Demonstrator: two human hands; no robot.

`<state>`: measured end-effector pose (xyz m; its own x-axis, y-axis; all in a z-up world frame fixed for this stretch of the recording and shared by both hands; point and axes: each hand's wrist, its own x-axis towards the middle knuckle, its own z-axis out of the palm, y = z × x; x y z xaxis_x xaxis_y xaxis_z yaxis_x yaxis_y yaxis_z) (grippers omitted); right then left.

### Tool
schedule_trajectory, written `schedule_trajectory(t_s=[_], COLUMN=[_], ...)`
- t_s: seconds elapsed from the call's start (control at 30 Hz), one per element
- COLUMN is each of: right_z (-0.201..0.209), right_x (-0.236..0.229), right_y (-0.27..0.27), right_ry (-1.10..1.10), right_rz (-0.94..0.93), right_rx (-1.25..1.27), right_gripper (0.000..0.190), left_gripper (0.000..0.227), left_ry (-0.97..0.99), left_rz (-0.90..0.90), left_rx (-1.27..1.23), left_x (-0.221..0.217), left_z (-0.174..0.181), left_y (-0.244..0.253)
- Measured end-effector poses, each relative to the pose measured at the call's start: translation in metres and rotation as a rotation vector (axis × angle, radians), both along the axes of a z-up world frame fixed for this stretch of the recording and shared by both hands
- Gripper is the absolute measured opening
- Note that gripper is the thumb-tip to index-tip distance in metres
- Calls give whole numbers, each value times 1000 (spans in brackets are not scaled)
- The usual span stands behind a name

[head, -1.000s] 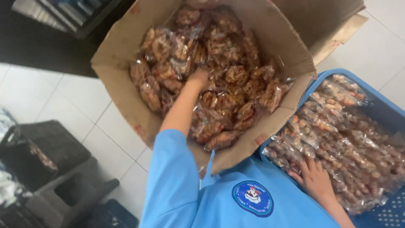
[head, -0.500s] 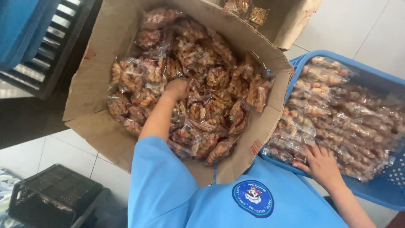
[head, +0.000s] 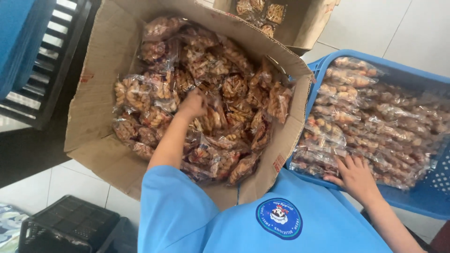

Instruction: The person transfers vacuum-sealed snack bags from a cardboard box into a blue plastic basket. They pick up one or two bags at a time and place them into the basket, occasionally adjusting the arrangement of the bags.

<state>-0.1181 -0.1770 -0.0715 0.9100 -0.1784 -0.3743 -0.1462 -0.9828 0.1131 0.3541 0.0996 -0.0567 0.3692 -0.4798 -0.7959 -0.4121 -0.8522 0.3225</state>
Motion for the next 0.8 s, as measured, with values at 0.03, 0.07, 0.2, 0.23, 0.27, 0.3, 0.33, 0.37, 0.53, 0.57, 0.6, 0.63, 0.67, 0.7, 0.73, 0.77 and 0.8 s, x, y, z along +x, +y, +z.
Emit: schedule_trajectory(t_s=[0.03,0.07,0.2,0.23,0.27,0.3,0.33,0.37,0.53,0.57,0.6,0.63,0.67,0.7,0.73,0.77,0.8], right_z=[-1,-1,0,-2,-4,-5,-5,-4,-5,-5,4,13,21,48,75,103,124], right_x=[0,-1,0,-1,-3,-1,-2,-4,-6,-7,-2,3,9,24,36,48,59], right_y=[-1,-1,1,1,0,-3,-2,-1,0,-1,-6,-10,-13,-16,-20,-23,-22], right_ry=[55,110,51,87,120,114,79,44,43,-15,-19,237,490,485,510,535,530], right_rz=[-14,-25,-5,-38,-78,-88,-61,-35,-103,-126,-130,-220,-312,-314,-340,-367,-364], right_rx=[3,8,3,33,57,49,43,37,58,79,72,25,-23,-27,8,43,39], right_gripper=[86,87,83,85,88,88,87,86,84,83,83,90,98,98,82,66,66], left_gripper=[15,6,33,28,25,25,7,18,10,17,17,13,12,12,9,5,5], left_ry=[-23,-45,55,-50,-155,-160,-53,54,-14,-83,-86,-163,-241,-245,-367,-488,-494], left_rz=[156,316,339,176,6,-2,107,215,138,97,93,25,-41,-41,-100,-160,-157], left_rx=[0,2,165,104,35,26,86,145,85,3,-5,-89,-168,-173,-398,-623,-625], left_x=[11,20,36,34,35,35,29,23,21,18,13,7,0,-7,-16,-26,-43], left_z=[-7,-15,-101,-155,-204,-183,-163,-142,-101,-95,-62,-29,4,24,44,65,97], left_y=[2,6,10,18,24,13,7,1,2,2,-3,-7,-8,-6,-4,-1,-9])
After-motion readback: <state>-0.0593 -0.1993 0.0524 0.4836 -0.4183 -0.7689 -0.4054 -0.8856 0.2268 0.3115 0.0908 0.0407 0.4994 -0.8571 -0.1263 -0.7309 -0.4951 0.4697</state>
